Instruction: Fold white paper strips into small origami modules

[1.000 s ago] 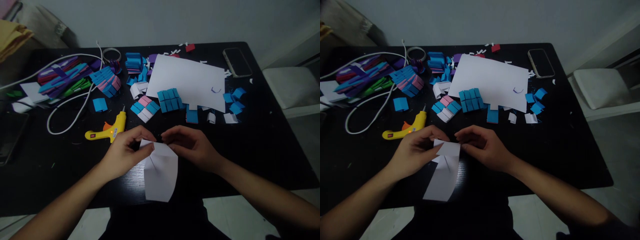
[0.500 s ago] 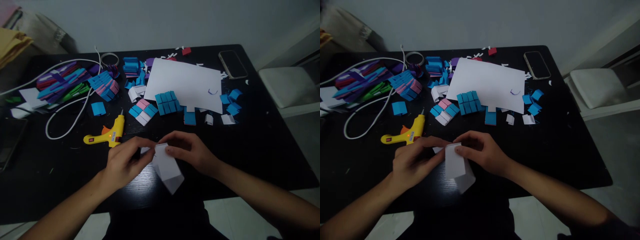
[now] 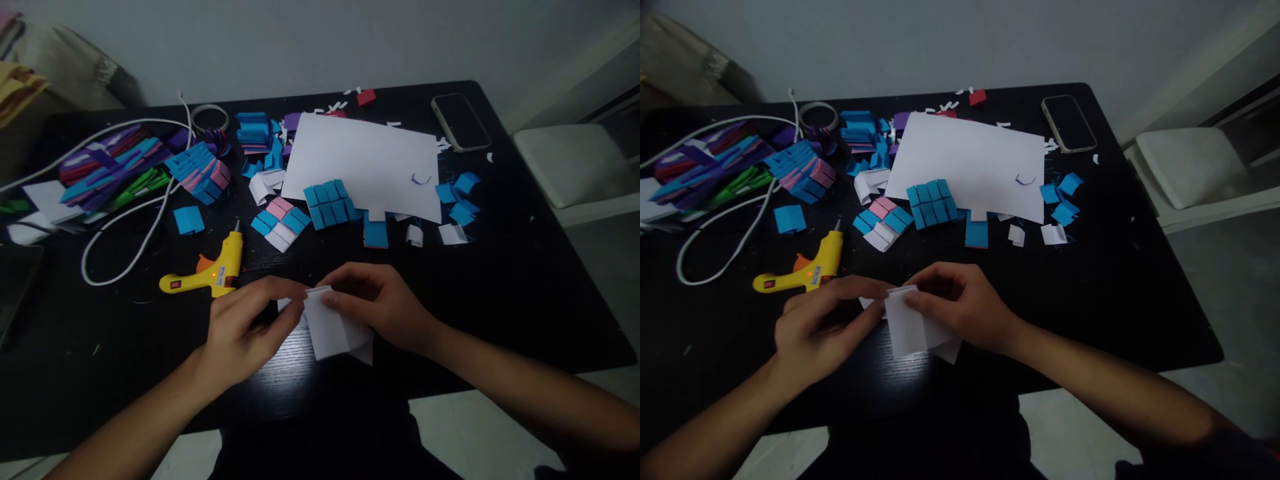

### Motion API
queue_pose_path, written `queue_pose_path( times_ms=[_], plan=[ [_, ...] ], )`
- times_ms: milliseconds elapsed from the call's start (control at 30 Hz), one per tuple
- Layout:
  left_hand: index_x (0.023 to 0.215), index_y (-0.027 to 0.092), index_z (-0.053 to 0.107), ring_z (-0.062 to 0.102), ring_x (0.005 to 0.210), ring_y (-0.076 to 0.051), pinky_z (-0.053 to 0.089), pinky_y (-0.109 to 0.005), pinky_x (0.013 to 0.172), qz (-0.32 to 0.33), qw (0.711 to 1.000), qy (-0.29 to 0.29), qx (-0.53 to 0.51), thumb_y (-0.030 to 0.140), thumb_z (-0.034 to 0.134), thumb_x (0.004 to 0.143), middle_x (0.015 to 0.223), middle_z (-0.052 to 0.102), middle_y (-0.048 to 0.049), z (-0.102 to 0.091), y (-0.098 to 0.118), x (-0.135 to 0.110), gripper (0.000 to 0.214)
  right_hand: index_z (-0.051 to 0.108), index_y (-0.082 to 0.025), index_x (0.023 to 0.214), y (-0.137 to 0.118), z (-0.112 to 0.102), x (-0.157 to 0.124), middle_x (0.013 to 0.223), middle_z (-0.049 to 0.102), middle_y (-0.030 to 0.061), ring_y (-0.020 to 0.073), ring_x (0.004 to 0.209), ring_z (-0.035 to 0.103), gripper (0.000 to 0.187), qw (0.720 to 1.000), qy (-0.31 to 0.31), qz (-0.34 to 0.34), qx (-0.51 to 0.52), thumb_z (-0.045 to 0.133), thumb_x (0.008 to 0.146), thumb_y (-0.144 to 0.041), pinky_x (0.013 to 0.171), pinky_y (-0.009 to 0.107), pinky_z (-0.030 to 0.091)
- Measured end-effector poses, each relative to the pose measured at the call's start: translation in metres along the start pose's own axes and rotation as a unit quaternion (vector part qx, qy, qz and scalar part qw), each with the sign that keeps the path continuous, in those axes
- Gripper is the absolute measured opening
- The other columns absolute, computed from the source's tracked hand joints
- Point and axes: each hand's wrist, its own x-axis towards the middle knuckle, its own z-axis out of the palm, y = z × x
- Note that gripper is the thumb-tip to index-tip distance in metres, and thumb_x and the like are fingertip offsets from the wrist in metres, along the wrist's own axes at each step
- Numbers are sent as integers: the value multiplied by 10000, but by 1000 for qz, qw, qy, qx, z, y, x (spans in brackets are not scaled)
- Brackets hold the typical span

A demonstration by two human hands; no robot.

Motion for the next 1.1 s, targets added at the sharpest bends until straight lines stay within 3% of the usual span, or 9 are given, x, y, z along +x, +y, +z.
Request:
queue_pose_path(
  times_ms=[267,533,1000,1100],
  plan=[
    [1052,192,701,780,860,-159,648,-253,764,57,998,23,-2,17,705,856,970,798,-27,2,-5,1,262,821,-225,926,-1,0,0,896,801,20,149,829,725,140,1000,18,-9,-16,840,810,-300,719,244,556],
    [1015,159,702,783,926,-184,658,-260,787,68,997,33,-15,-32,722,820,993,793,-51,2,-6,-1,273,816,-226,964,-4,0,-2,942,806,22,165,874,746,197,1000,3,13,12,862,774,-256,742,265,588],
    [1045,157,695,772,911,-156,638,-241,805,56,998,11,-15,-25,709,836,995,788,-49,4,-5,-1,277,812,-225,931,2,2,-3,897,798,2,138,832,736,123,998,30,-52,-34,836,810,-227,726,228,577],
    [1068,164,684,761,846,-132,622,-216,732,25,1000,16,-4,8,720,842,976,783,-36,5,-3,0,277,807,-225,927,2,2,-3,888,790,-1,138,829,734,119,998,34,-50,-36,834,811,-231,720,230,579]
  ],
)
